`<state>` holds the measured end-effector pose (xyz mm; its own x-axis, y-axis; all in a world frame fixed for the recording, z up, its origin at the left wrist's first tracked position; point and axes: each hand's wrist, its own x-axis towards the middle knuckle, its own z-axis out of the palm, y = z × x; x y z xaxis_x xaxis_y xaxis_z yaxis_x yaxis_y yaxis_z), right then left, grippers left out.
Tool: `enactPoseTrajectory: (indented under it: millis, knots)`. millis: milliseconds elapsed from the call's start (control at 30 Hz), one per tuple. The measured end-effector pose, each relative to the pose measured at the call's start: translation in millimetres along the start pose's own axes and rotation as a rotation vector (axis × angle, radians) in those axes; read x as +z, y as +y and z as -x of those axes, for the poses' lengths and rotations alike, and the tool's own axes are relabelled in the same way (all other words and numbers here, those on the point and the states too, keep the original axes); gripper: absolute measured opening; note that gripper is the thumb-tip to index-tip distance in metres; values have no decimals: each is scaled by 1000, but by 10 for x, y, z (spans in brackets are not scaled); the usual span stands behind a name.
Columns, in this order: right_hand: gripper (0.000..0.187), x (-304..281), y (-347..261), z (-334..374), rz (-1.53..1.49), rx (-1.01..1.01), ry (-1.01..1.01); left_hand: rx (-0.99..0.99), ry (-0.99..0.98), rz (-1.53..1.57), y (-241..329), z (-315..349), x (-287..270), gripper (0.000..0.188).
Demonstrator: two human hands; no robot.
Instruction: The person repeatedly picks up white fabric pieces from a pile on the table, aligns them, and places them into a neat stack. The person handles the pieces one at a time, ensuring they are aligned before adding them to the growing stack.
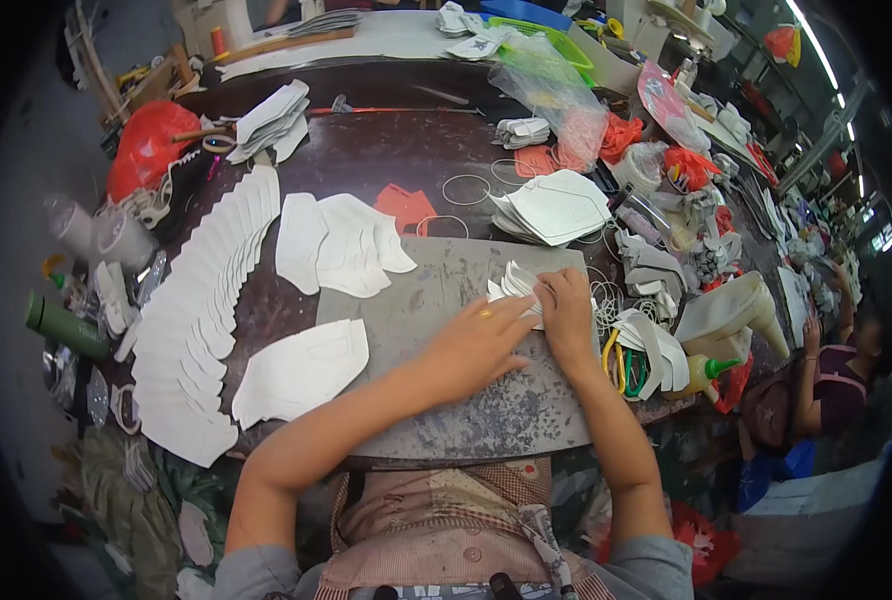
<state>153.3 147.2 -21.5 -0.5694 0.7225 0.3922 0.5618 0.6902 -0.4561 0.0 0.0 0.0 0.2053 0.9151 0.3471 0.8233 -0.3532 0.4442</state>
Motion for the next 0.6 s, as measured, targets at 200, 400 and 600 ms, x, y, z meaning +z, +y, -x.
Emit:
enactPoseTrajectory:
  millis: [200, 400, 600]
  knots:
    - [14, -896, -285, 514, -727, 285, 341, -37, 223, -118, 20, 9, -52, 68]
    - [15, -935, -640, 1269, -850, 501, -161, -732, 234, -352, -926, 678, -1220, 45]
    - [12, -457, -371, 1271, -1055, 517, -128, -921, 376, -91, -1629, 1119, -1151, 45]
